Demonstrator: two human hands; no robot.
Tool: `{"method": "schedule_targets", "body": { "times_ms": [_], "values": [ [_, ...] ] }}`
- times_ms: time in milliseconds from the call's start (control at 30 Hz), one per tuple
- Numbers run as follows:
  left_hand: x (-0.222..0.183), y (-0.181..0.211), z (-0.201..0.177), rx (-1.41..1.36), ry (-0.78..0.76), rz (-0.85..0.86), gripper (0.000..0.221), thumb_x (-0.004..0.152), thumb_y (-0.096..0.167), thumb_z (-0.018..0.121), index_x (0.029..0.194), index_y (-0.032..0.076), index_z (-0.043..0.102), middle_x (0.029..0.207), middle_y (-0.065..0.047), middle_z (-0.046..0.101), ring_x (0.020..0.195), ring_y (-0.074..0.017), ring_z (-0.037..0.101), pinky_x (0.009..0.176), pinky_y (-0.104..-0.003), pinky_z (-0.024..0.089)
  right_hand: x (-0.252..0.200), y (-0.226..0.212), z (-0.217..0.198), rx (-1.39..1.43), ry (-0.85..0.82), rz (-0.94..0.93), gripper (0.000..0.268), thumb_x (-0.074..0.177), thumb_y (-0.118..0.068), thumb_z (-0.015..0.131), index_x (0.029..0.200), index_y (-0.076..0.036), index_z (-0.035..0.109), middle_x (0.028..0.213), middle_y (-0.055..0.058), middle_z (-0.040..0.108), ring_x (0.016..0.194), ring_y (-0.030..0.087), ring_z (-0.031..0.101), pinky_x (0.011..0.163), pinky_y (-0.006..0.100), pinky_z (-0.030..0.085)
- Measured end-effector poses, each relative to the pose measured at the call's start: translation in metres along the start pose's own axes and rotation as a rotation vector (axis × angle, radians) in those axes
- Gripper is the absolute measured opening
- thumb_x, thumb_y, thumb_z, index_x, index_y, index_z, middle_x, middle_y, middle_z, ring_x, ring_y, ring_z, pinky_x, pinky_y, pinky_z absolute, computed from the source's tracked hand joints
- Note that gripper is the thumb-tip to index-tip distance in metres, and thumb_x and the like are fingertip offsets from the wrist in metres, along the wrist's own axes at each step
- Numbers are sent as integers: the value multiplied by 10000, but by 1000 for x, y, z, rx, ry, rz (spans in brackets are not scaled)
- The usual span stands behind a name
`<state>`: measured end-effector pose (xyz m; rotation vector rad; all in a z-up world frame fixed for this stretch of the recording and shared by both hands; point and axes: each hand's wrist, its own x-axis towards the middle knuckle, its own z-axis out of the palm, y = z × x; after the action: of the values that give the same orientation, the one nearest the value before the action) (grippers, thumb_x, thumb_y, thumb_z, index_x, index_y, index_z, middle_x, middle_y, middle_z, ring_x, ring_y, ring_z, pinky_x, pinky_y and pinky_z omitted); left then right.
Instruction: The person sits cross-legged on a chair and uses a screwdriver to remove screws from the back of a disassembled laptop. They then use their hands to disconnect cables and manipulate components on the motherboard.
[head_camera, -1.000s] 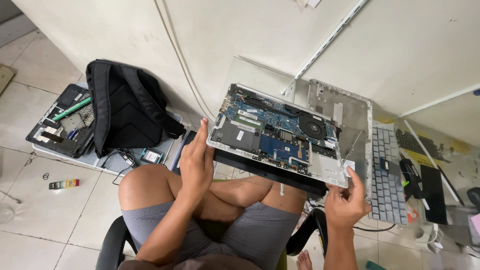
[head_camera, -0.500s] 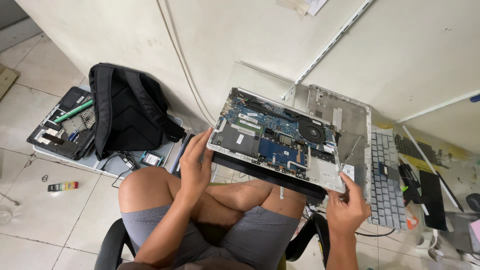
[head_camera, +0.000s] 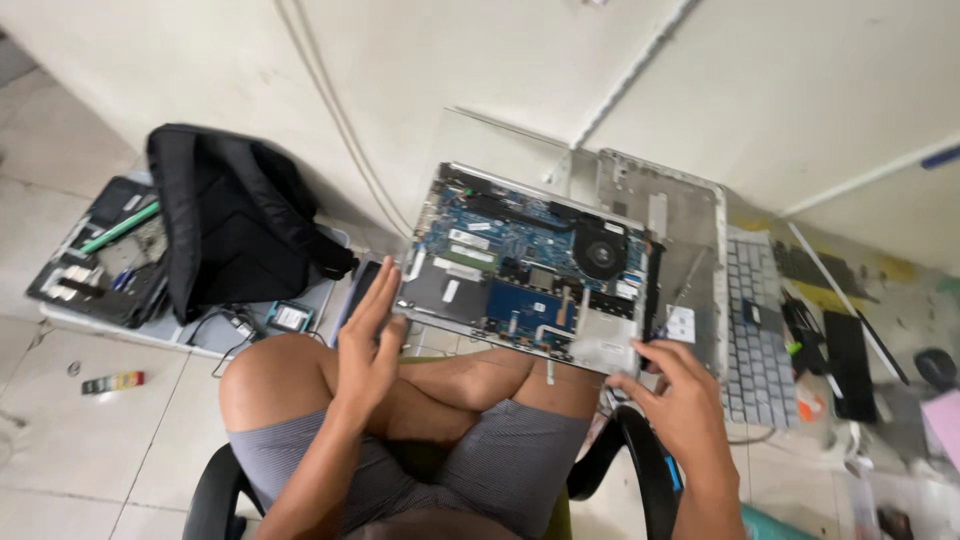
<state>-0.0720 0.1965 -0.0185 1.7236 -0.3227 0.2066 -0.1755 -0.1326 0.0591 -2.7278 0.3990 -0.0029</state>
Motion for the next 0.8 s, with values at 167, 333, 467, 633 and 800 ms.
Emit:
{"method": "schedule_targets", "body": {
  "times_ms": [167,333,467,633,800],
  "values": [
    [16,12,-1,82,-6,41,437,920,26,470,1353,41,532,1390,-181,514,1291,-357,473,1058,-443,403,5,-11,-20,63,-17,27,426,784,-299,758,1176,-143,696,1011,28,675,667,181,581,632,319,489],
    [77,-13,-8,319,-46,157,387,879,111,693,1263,91,650,1133,-138,687,1017,-348,663,808,-440,543,52,4,-38,44,163,-107,339,887,-260,720,1183,-96,691,887,111,696,725,229,645,642,333,515],
    [147,-36,-8,244,-194,211,351,892,136,717,1239,118,670,1088,-101,701,951,-296,686,732,-344,565,112,13,-43,-134,164,-219,361,950,-243,667,1259,-55,656,1008,144,692,782,257,668,691,379,527],
    [189,-28,-4,340,-381,222,385,888,200,717,1248,77,657,1125,-153,689,967,-349,677,770,-403,551,150,-5,-52,-307,-124,-204,437,995,-333,525,1368,-111,574,1227,174,646,1096,356,636,931,479,501],
    [204,-26,1,447,-494,269,295,858,217,738,1124,91,717,1067,-87,713,962,-312,683,836,-402,531,179,2,-51,-471,-329,-254,367,1016,-297,457,1271,-89,619,1166,121,687,1111,316,645,964,453,505]
  ]
}}
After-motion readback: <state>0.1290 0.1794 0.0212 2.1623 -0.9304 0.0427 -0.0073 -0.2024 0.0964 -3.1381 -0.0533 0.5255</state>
